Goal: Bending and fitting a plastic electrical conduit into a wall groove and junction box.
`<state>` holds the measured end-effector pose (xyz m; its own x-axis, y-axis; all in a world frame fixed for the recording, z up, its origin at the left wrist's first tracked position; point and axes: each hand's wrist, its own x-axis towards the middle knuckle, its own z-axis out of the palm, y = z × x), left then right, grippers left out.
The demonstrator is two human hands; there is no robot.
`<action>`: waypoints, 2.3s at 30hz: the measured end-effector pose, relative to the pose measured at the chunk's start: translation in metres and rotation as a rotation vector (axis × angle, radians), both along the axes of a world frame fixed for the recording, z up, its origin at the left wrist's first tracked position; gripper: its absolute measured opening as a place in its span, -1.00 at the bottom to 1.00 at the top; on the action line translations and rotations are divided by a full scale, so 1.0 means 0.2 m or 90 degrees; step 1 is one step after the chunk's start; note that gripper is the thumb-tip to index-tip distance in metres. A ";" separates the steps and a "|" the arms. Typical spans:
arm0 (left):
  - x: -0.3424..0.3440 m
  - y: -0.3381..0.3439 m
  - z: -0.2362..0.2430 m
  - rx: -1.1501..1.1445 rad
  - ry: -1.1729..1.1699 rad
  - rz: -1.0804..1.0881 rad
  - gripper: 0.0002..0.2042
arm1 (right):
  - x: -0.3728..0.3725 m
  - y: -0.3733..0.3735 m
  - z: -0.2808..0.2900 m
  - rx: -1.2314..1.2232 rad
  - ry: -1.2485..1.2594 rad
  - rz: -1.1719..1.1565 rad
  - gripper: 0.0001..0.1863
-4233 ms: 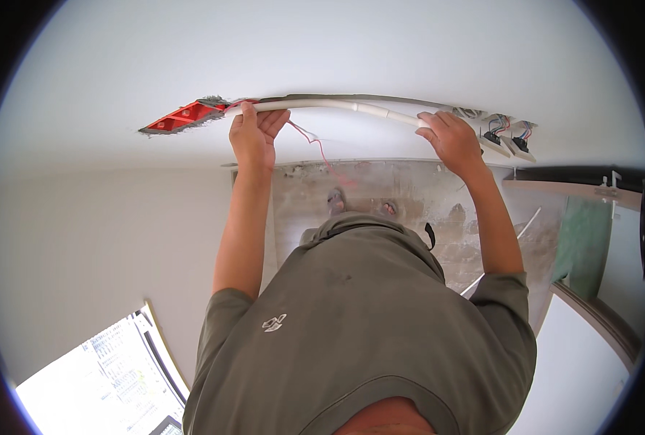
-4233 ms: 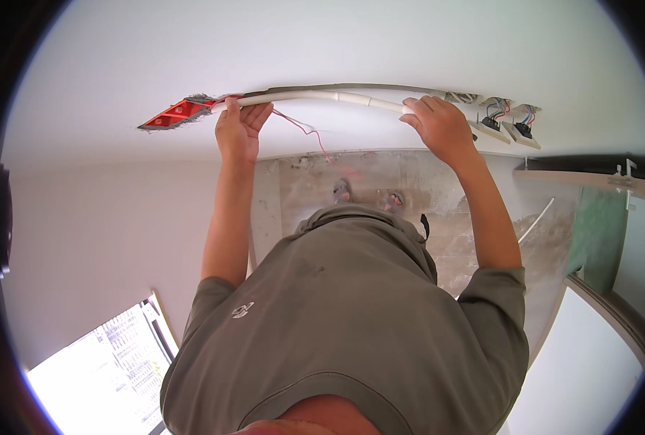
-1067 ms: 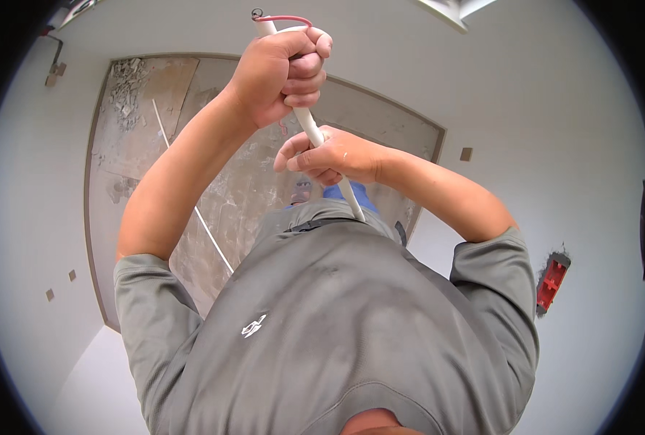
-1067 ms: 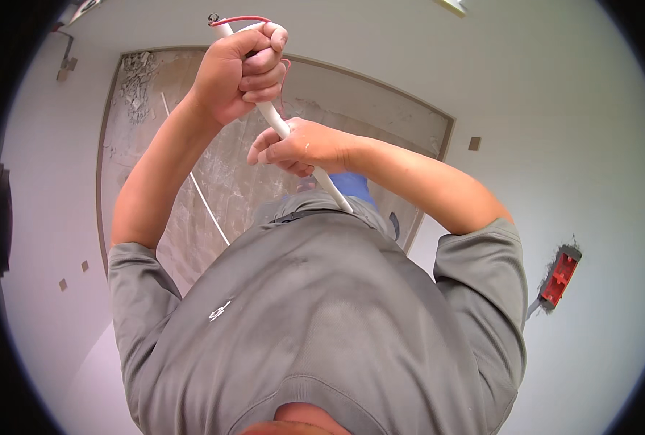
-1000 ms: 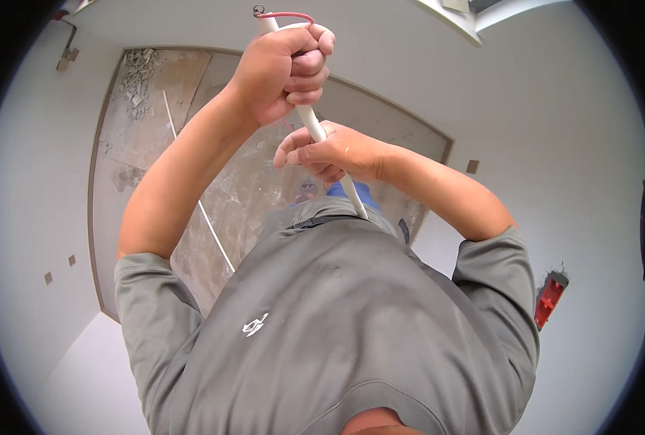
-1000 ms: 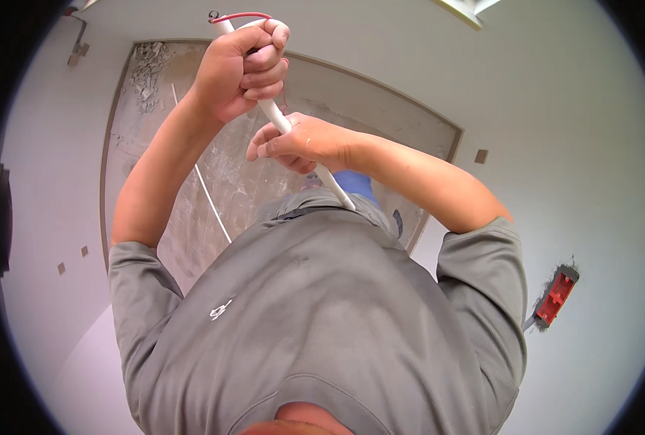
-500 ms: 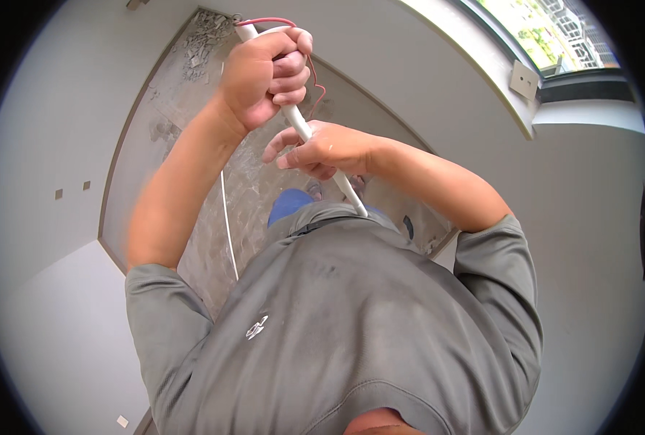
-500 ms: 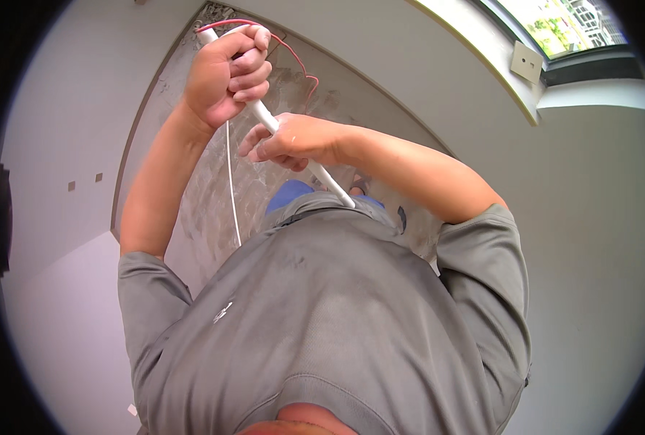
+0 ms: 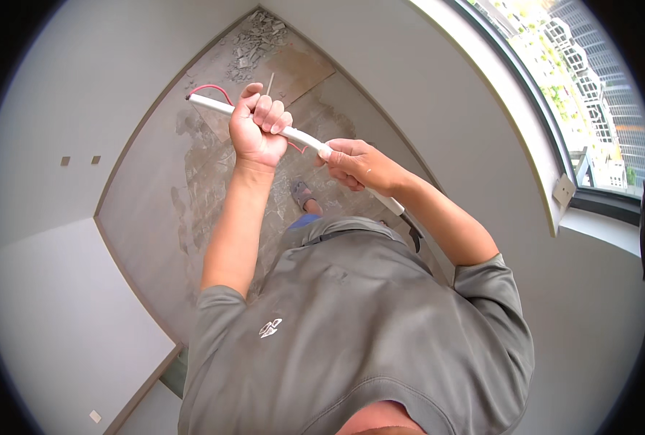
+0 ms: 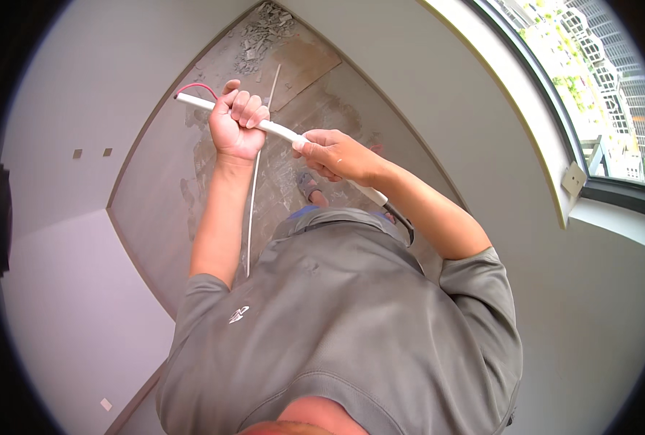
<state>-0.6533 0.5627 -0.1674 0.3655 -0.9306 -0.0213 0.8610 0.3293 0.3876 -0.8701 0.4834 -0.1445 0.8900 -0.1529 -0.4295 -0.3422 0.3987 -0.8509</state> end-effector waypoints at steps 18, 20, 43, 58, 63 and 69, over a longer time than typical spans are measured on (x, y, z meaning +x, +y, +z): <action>1.15 0.20 0.25 0.219 -1.624 0.104 -0.67 | 1.11 -0.33 0.16 -0.378 0.025 0.198 -0.63; 1.22 0.18 0.27 0.241 -1.612 0.142 -0.69 | 1.21 -0.39 0.11 -0.402 0.029 0.216 -0.60; 1.87 -0.72 0.53 0.565 -1.601 -0.223 -0.75 | 1.94 -1.46 -0.05 -0.782 -0.184 0.198 -0.69; 2.53 -1.07 0.49 0.572 -1.472 -0.274 -0.63 | 2.49 -1.87 -0.02 -0.992 -0.181 0.158 -0.56; 2.94 -1.17 0.52 0.590 -1.439 -0.315 -0.58 | 2.89 -1.94 0.02 -1.005 -0.162 0.161 -0.58; 3.46 -1.23 0.54 0.538 -1.457 -0.345 -0.62 | 3.34 -1.95 0.09 -0.997 -0.129 0.155 -0.56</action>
